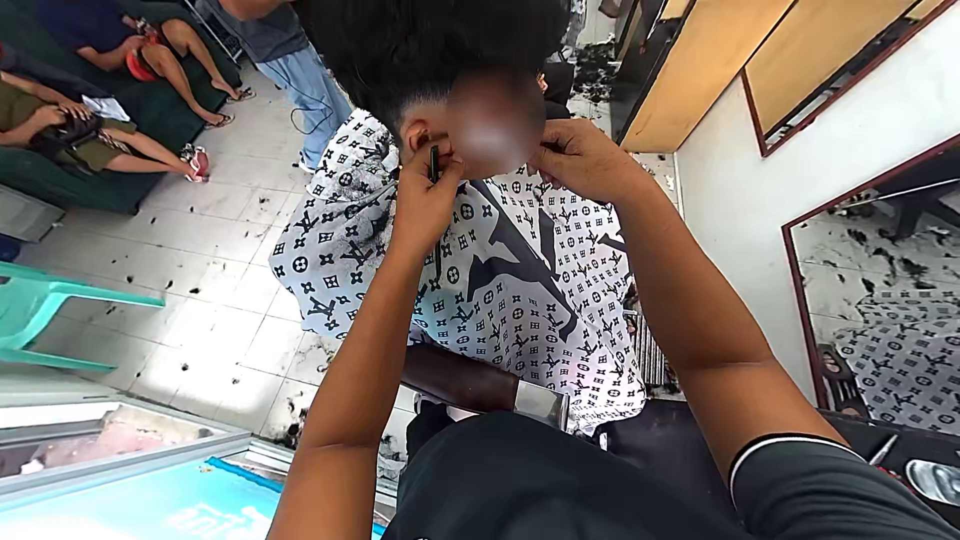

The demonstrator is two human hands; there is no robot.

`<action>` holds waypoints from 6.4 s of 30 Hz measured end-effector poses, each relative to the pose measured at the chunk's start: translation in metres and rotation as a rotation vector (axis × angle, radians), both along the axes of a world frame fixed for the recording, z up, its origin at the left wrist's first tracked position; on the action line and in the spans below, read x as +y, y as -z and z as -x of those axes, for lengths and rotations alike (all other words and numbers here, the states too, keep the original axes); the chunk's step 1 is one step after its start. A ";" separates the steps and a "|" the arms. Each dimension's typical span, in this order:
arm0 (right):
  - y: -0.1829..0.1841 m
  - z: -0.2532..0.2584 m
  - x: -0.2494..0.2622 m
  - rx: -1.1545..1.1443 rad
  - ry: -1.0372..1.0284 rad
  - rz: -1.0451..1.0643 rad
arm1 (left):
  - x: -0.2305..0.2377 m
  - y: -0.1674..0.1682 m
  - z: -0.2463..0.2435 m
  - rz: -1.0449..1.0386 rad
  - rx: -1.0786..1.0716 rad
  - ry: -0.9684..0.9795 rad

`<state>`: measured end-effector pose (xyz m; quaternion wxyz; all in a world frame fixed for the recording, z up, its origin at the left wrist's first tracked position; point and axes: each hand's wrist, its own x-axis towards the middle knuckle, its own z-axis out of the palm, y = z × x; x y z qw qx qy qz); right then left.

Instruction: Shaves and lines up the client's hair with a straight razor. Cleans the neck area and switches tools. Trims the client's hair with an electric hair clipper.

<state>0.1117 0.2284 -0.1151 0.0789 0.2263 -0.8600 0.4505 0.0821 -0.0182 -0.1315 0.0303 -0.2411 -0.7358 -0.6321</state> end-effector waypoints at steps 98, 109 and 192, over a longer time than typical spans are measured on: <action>0.033 0.020 -0.019 0.004 -0.048 0.450 | -0.011 -0.015 0.013 0.167 0.213 -0.005; 0.051 0.013 -0.041 -0.007 -0.002 0.548 | -0.019 -0.030 0.014 0.220 0.257 0.006; 0.080 0.021 -0.092 -0.084 -0.021 0.957 | -0.025 -0.040 0.017 0.327 0.286 -0.011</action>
